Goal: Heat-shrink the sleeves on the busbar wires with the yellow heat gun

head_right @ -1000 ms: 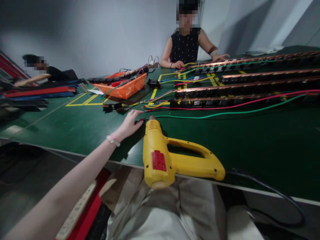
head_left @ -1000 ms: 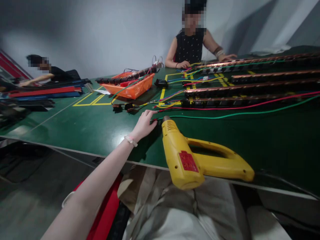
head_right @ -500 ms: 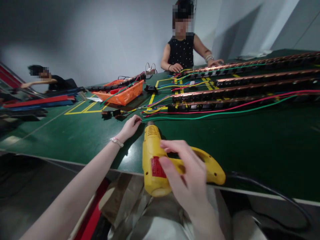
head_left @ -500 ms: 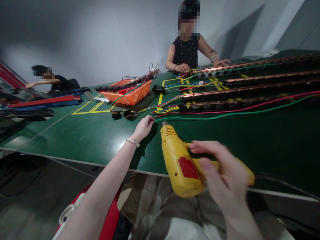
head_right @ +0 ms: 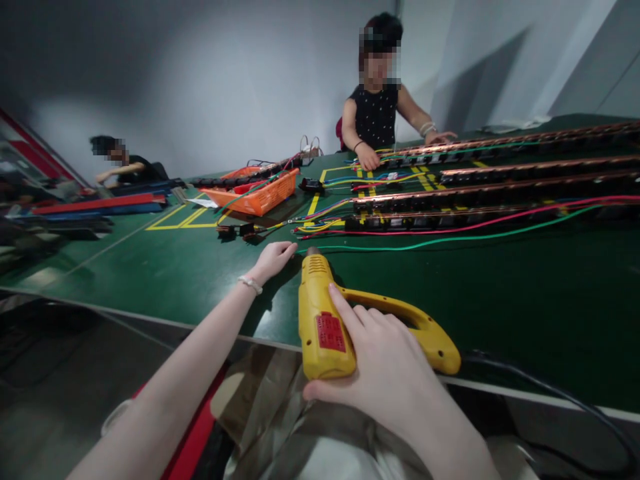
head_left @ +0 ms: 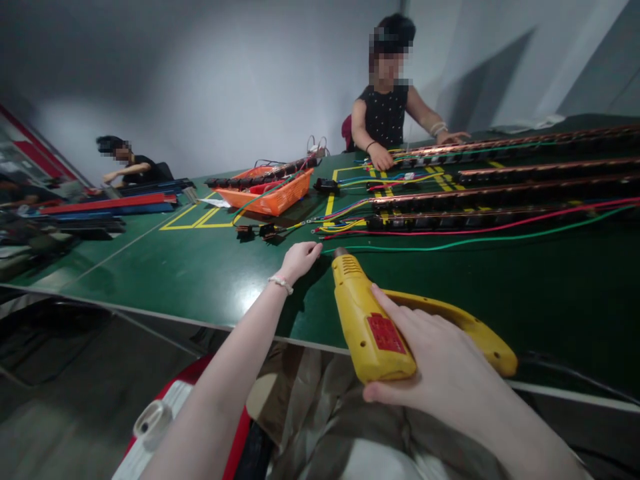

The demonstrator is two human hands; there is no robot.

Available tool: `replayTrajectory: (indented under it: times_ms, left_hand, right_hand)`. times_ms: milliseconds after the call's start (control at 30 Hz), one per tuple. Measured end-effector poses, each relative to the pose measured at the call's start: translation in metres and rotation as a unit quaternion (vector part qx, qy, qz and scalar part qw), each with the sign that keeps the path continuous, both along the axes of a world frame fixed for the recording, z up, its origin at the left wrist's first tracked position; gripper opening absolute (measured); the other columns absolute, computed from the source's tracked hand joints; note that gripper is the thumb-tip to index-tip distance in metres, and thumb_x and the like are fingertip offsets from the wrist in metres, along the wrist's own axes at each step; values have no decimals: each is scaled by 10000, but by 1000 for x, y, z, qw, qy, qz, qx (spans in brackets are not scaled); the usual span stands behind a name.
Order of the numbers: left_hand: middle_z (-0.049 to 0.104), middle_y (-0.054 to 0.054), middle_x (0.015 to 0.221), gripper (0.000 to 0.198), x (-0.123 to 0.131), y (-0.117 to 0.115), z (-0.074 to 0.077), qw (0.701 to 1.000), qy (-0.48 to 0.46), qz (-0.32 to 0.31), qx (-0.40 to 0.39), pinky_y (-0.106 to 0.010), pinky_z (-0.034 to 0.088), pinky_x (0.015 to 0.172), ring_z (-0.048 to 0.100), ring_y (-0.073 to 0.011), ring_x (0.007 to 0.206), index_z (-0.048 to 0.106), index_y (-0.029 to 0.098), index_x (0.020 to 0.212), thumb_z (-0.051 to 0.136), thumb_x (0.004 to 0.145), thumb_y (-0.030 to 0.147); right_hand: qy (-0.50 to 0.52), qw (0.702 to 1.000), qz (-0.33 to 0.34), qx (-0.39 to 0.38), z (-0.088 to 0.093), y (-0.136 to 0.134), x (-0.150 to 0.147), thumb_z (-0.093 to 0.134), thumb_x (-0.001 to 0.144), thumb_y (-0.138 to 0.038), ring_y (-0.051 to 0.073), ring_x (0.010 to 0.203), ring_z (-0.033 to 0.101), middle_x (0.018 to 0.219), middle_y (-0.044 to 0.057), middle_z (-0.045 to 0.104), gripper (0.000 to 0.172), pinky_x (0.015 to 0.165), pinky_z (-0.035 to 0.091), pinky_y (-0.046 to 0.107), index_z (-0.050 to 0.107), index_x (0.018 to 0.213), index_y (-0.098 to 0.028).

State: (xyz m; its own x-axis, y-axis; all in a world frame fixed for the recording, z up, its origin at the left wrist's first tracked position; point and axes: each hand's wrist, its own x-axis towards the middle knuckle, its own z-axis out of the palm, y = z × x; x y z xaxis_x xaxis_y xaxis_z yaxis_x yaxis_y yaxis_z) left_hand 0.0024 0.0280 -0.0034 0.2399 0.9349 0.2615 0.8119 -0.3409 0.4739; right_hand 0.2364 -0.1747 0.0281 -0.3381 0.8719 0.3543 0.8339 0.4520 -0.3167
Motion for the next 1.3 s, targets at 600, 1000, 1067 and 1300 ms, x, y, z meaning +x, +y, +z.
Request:
replayTrajectory:
  times_ms: [600,1000,1067,1300]
  left_hand:
    - [425,15,513,585,-9,14,-4,999,-20,39,-13,-262,211,540,367,-113,543,600,149,595,328,830,610]
    - [307,39,470,559,-15,20,-9,992,-115,10,-50,-266,162,507,268,-90,482,397,183,499,394,776,668]
    - [311,40,478,560,-16,21,-9,989,-137,5,-57,-262,162,506,268,-87,484,394,183,510,395,773,677]
    - [250,51,463,556,-14,16,-5,979,-189,3,-82,-265,136,499,209,-78,471,334,193,512,427,754,685]
  right_hand:
    - [-26,995,92,-1,2,18,-33,593,610,-775,295,844,622,955,116,643,1095,774,454,433,297,1454,-144]
    - [-23,999,22,-4,2,21,26,720,534,-690,308,965,644,1102,121,666,1169,804,502,418,248,1483,-196]
    - [-31,1000,1,2,3,19,36,725,549,-665,306,969,648,1118,116,667,1152,791,512,407,240,1487,-202]
    - [-71,995,-65,28,3,7,68,708,611,-575,297,924,668,1113,100,682,1054,719,529,376,249,1487,-211]
